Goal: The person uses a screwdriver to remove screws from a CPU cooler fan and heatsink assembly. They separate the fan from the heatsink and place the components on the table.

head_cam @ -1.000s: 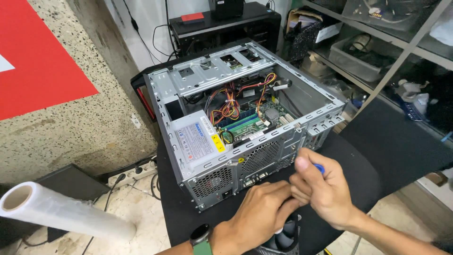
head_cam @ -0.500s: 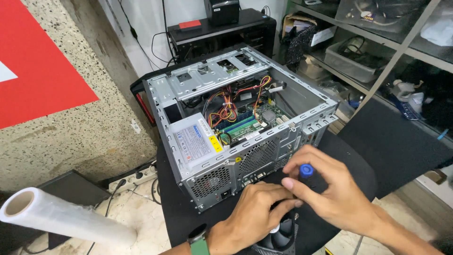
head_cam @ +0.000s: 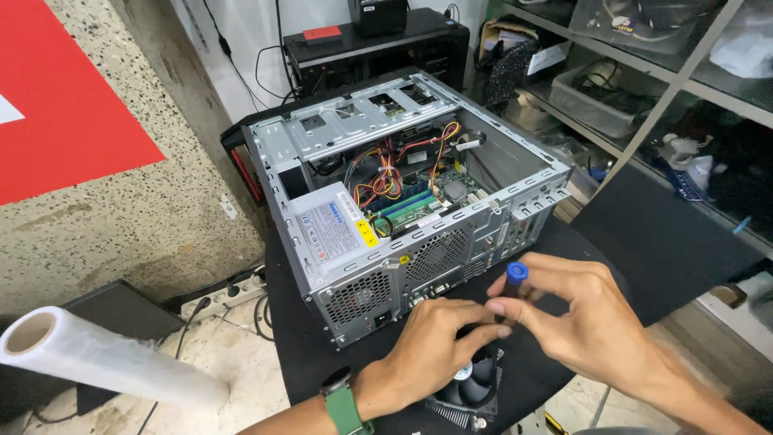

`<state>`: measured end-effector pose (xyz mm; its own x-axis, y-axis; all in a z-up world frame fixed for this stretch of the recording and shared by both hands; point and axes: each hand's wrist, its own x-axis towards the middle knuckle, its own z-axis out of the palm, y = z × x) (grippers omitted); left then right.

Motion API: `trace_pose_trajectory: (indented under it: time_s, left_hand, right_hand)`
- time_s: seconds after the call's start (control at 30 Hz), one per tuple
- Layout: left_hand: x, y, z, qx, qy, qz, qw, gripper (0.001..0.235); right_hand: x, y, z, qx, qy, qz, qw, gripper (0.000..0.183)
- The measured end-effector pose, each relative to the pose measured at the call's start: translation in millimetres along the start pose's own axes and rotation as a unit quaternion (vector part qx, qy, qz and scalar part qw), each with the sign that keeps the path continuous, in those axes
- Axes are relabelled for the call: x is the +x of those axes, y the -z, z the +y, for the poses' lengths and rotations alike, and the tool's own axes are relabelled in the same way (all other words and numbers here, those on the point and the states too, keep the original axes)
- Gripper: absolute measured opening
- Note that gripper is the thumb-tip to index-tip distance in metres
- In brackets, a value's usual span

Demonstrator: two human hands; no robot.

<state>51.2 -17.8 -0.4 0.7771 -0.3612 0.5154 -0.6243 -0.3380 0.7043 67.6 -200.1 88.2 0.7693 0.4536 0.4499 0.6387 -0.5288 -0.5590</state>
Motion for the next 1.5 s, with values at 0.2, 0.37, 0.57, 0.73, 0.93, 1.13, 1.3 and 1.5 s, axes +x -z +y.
trace_pose_trajectory:
  time_s: [0.2,0.37,0.57,0.73,0.93,1.13,1.3,1.5]
  left_hand:
    - [0.5,1.5,4.2,-0.018,0.011,-0.001,1.000,0.017]
    - [-0.1,3.1,5.3,-0.008,-0.004,0.015,1.000,0.015]
    - [-0.6,3.3,3.5,0.015,0.003,0.003,1.000,0.014]
    - [-1.8,0.4,1.9,0.014,0.021,-0.002,1.000,0.018]
    - [-1.0,0.1,5.1,0.009,0.029,0.006,1.000,0.020]
    - [-1.9,-1.7,1.9,0.010,0.043,0.013,0.999,0.018]
    - [-2.9,-1.7,-1.4,0.052,0.022,0.000,0.998,0.024]
    - [-2.5,0.0,3.3,0.031,0.021,0.003,0.999,0.019]
  right_hand:
    - [4.4,7.6,11.5,0.074,0.023,-0.068,0.995,0.019]
    - [0.9,0.8,13.3,0.102,0.037,-0.081,0.991,0.025]
    - [-8.0,-8.1,7.6,-0.023,0.021,0.017,0.999,0.022]
    - [-10.3,-8.3,6.7,-0.041,-0.008,0.003,0.999,0.019]
    - [-3.9,-1.8,12.9,0.021,-0.012,-0.068,0.997,0.007]
    - [-3.7,0.4,9.4,0.073,0.007,-0.134,0.988,0.018]
    - [-6.3,-4.9,7.6,-0.002,0.074,-0.035,0.997,0.020]
    - [-8.1,-5.6,10.8,-0.002,0.063,0.003,0.998,0.018]
